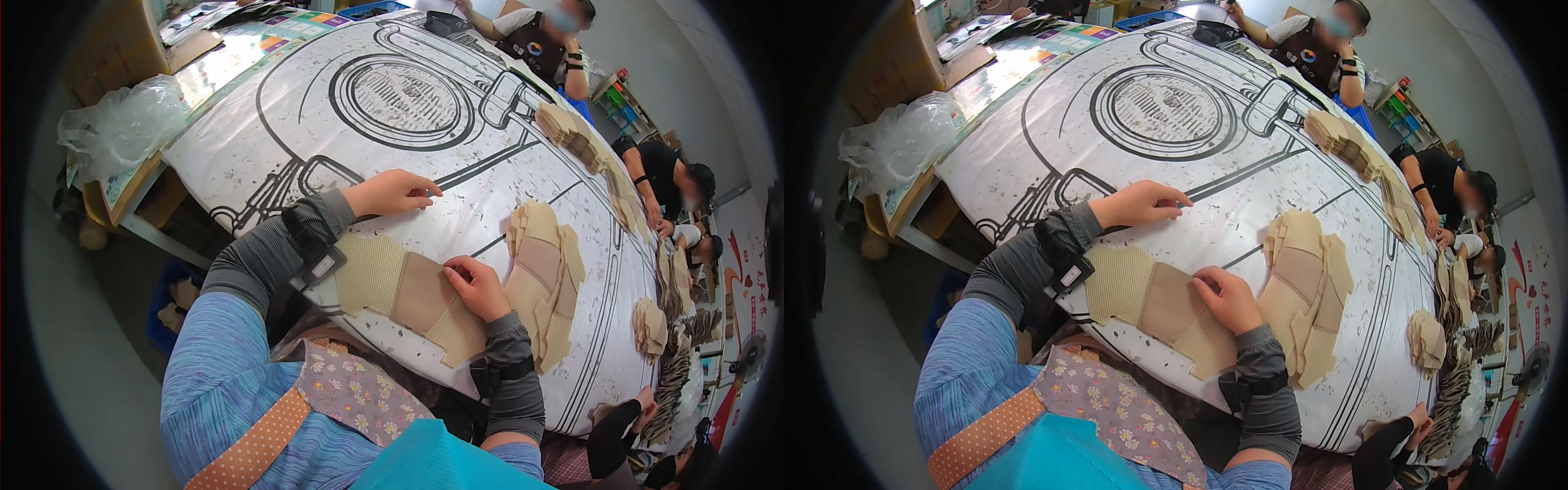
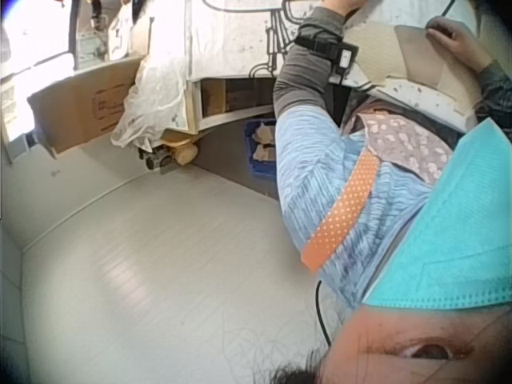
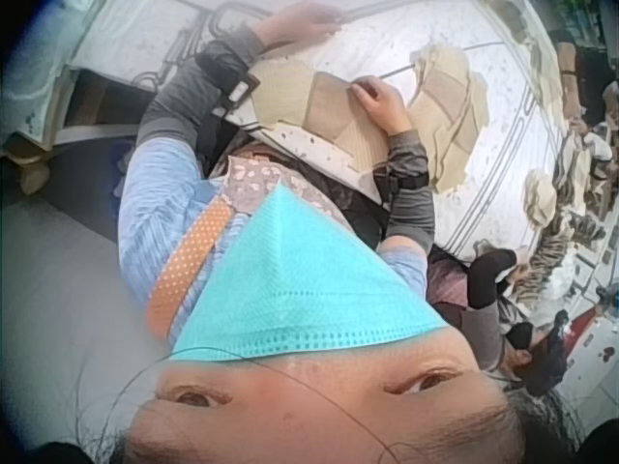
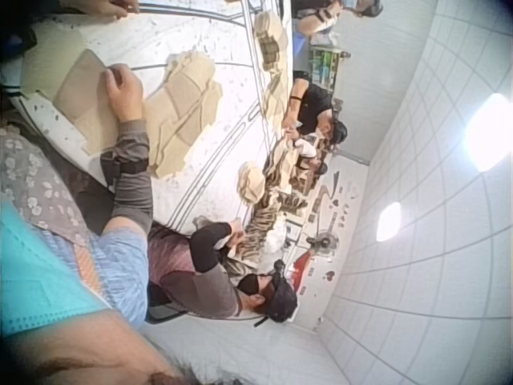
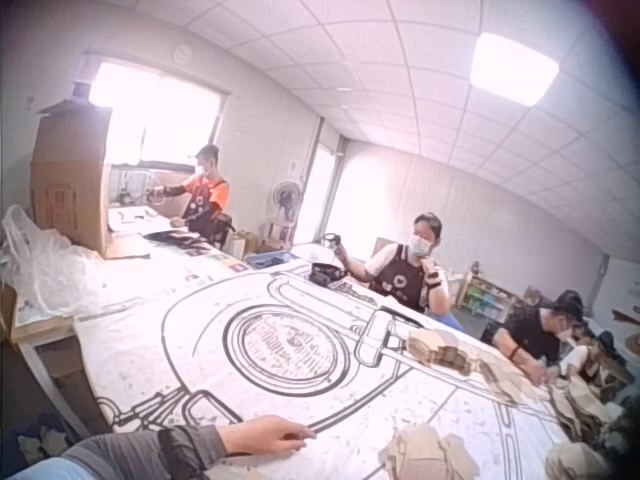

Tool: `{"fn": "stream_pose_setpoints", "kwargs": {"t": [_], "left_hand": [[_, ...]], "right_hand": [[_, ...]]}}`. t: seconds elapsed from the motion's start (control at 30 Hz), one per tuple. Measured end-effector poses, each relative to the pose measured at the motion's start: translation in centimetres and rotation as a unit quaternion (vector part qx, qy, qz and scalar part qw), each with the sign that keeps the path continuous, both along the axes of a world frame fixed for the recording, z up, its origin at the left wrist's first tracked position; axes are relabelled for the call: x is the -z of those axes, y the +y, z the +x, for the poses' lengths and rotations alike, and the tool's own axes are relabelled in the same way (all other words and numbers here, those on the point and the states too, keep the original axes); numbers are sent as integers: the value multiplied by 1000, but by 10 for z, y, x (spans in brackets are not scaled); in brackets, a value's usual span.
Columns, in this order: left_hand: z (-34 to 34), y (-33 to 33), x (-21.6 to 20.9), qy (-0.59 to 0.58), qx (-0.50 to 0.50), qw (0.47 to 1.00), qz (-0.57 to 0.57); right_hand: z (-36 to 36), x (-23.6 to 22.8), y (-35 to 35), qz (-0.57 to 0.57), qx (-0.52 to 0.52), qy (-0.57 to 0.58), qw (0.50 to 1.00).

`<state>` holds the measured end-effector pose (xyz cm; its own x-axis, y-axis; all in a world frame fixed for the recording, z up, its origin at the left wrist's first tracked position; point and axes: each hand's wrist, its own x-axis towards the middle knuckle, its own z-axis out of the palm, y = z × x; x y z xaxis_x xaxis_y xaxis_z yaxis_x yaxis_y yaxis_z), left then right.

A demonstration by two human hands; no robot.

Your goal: Manually aligning and assembling multiple layers of synthetic shoe upper components at a production table.

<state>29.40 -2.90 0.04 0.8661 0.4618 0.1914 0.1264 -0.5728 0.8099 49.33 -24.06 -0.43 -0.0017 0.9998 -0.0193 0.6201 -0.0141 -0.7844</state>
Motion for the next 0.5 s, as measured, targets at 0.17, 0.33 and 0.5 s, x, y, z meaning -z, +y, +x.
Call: {"fn": "stream_pose_setpoints", "kwargs": {"t": [0.17,0.33,0.5], "left_hand": [[0,0,1,-5,1,1000,8],[0,1,3,-4,1,1000,6],[1,2,5,-6,2,1000,13]], "right_hand": [[-1,-3,0,-2,1,3,1000],[-1,-3,0,-5,0,2,1000],[0,-2,0,-3,-3,-6,1000]]}}
